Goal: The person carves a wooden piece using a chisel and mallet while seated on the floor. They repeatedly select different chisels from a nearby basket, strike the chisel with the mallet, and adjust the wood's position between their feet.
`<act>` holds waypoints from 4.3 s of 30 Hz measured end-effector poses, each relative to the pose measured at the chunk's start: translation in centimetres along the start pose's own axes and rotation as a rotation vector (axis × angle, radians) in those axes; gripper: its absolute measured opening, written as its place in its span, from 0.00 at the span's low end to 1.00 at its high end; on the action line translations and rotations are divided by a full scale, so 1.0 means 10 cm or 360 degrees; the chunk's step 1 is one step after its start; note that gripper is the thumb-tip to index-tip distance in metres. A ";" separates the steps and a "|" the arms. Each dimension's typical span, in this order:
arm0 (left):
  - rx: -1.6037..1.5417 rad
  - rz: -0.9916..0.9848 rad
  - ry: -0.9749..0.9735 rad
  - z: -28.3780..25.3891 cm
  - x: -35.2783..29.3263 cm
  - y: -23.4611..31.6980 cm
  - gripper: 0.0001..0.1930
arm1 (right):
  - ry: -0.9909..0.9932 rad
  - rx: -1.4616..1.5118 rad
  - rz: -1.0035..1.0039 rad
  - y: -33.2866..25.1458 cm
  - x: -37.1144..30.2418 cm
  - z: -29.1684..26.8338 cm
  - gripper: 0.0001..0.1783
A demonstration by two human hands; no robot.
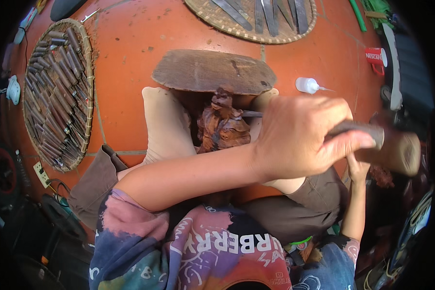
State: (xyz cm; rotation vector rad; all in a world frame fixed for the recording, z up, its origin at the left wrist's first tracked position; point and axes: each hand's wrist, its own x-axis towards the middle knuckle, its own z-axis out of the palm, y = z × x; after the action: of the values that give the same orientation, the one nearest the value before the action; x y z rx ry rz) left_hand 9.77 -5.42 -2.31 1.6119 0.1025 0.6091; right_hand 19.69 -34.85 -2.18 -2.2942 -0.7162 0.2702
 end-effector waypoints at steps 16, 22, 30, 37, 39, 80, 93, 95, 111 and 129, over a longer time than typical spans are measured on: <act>0.0194 0.0310 0.0131 0.06 0.10 0.04 0.14 | -0.0225 -0.0022 0.0286 -0.43 0.32 0.20 0.24; 0.0034 -0.0134 -0.0376 0.25 -0.50 0.67 0.15 | 0.0026 0.1263 -0.0113 -0.42 0.29 0.55 0.15; -0.0621 -0.0960 -0.0182 -0.89 -0.74 0.92 0.31 | 0.0095 0.1340 -0.0199 -0.20 0.31 0.75 0.17; -0.0231 -0.0969 -0.0137 -1.34 -0.28 0.92 0.08 | -0.0022 0.1223 -0.0198 -0.18 0.33 0.82 0.15; 0.0082 -0.0832 -0.0018 -1.31 -0.17 0.77 0.06 | -0.0007 0.1225 -0.0206 -0.19 0.35 0.83 0.15; 0.1046 -0.0424 -0.0728 -0.95 0.02 0.21 0.11 | -0.0915 -0.1039 -0.0966 -1.23 0.14 1.44 0.06; 0.1283 0.0153 -0.0339 -0.80 -0.32 0.21 0.09 | -0.1237 -0.1365 -0.1132 -1.18 0.25 2.08 0.10; 0.1273 0.0059 -0.0221 -0.78 -0.39 0.20 0.08 | -0.1225 -0.1319 -0.1111 -1.23 0.17 2.07 0.12; -0.0625 -0.0519 -0.0119 -1.07 -0.80 0.77 0.13 | -0.0169 0.0510 -0.0302 -1.02 0.30 0.17 0.24; 0.0145 -0.0775 -0.0876 -1.23 -1.11 0.78 0.22 | -0.0170 0.1128 -0.0146 -0.33 0.02 0.77 0.26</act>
State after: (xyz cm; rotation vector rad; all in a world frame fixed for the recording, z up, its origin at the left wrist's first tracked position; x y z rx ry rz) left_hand -7.31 -0.09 1.61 1.7074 0.1092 -0.2216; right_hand 15.58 -28.37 -5.52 -1.5800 -0.6439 0.5137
